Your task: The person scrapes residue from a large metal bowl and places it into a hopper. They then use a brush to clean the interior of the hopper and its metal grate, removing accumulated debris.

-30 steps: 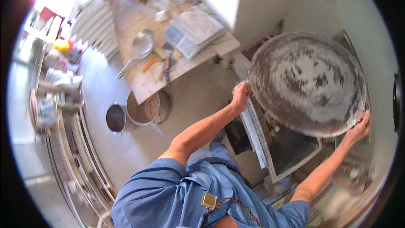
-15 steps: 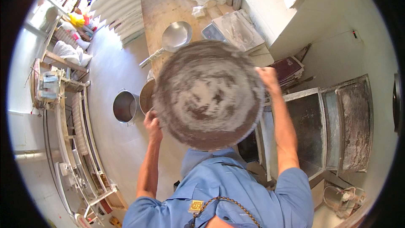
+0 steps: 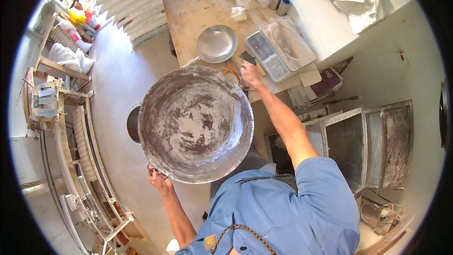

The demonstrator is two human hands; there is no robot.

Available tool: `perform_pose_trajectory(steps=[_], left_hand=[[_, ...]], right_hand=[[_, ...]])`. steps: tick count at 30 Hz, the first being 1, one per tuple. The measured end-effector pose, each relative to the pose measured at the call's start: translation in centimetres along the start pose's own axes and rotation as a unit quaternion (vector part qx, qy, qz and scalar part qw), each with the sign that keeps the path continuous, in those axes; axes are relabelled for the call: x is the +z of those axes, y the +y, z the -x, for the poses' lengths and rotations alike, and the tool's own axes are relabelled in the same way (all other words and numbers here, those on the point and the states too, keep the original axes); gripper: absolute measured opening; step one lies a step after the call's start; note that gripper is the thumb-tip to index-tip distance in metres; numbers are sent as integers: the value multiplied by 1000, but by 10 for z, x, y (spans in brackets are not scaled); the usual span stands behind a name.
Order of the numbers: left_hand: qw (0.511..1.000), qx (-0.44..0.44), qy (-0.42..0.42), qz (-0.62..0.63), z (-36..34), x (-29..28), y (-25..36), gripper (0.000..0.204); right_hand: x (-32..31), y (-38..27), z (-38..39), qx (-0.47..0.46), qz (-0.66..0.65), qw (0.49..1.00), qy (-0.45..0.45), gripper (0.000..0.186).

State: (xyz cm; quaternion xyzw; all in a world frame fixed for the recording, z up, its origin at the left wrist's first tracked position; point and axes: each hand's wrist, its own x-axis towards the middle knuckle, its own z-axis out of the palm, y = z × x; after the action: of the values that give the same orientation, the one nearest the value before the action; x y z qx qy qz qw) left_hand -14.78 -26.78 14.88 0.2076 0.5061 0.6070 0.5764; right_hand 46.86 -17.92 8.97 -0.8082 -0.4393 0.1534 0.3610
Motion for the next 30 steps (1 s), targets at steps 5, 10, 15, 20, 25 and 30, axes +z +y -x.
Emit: perform_pose_trajectory(steps=[5, 10, 15, 20, 25, 30], left_hand=[[996, -35, 80, 35, 1, 16, -6, 34], [996, -35, 84, 17, 16, 36, -6, 35], [991, -12, 130, 7, 31, 47, -13, 36], [992, 1, 124, 9, 35, 44, -19, 38], [989, 7, 148, -4, 37, 44, -26, 37], [988, 10, 156, 4, 40, 57, -31, 36]], right_hand=[[-10, 75, -20, 13, 280, 959, -24, 27], [15, 109, -39, -58, 431, 900, 11, 22], [16, 107, -52, -116, 437, 891, 32, 28], [0, 81, -77, -133, 360, 922, -44, 28], [-17, 49, -160, -197, 327, 919, -99, 21], [-26, 37, -260, -229, 375, 868, -232, 22]])
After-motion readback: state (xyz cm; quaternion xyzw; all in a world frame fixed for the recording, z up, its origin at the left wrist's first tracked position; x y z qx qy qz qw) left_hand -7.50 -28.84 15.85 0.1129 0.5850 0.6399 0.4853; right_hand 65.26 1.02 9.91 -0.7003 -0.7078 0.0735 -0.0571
